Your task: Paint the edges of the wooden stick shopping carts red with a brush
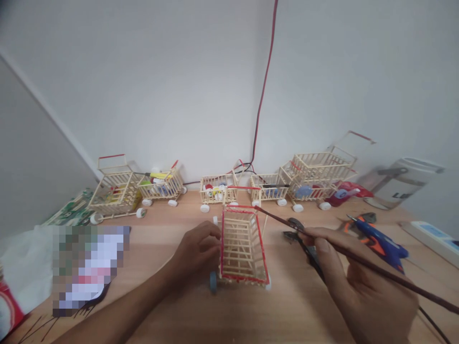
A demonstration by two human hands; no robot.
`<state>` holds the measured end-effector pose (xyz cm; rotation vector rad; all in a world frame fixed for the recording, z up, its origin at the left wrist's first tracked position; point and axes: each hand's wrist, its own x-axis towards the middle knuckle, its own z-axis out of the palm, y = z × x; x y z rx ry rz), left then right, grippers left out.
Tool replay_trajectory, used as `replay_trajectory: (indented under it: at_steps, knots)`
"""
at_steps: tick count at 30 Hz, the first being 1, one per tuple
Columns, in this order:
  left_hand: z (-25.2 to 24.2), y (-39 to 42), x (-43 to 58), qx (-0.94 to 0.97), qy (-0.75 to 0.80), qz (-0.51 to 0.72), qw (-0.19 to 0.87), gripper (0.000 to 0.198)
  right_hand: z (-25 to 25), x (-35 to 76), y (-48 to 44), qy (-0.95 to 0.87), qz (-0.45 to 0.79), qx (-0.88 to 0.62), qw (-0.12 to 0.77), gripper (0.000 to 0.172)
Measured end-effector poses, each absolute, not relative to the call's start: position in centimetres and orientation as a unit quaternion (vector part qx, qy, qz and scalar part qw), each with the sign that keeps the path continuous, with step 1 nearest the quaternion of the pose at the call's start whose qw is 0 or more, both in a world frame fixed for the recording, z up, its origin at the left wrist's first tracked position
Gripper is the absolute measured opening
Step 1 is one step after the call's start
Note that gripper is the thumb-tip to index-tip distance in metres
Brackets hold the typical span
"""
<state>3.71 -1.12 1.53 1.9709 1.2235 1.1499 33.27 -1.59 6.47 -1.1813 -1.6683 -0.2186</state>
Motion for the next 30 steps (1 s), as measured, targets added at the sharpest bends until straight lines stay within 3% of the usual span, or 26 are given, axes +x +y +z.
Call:
replay_trajectory:
  at_steps: [7, 22, 30]
  knots:
    - [1.5, -1.1, 3.7, 0.732, 0.454, 0.423, 0.282, 0.01, 8.2, 30.1, -2.6, -0.744, -0.11, -0.428, 0.502, 0.013]
    - [1.4, -1.0, 3.7, 0.739, 0.448, 0.428, 0.265, 0.011, 9.5, 28.0, -0.8, -0.717, -0.093, -0.467, 0.51, 0.016]
    - [1.4, -1.1, 3.7, 0.734, 0.446, 0.429, 0.279, 0.012, 9.6, 28.0, -1.4, -0.692, -0.082, -0.443, 0.564, 0.017]
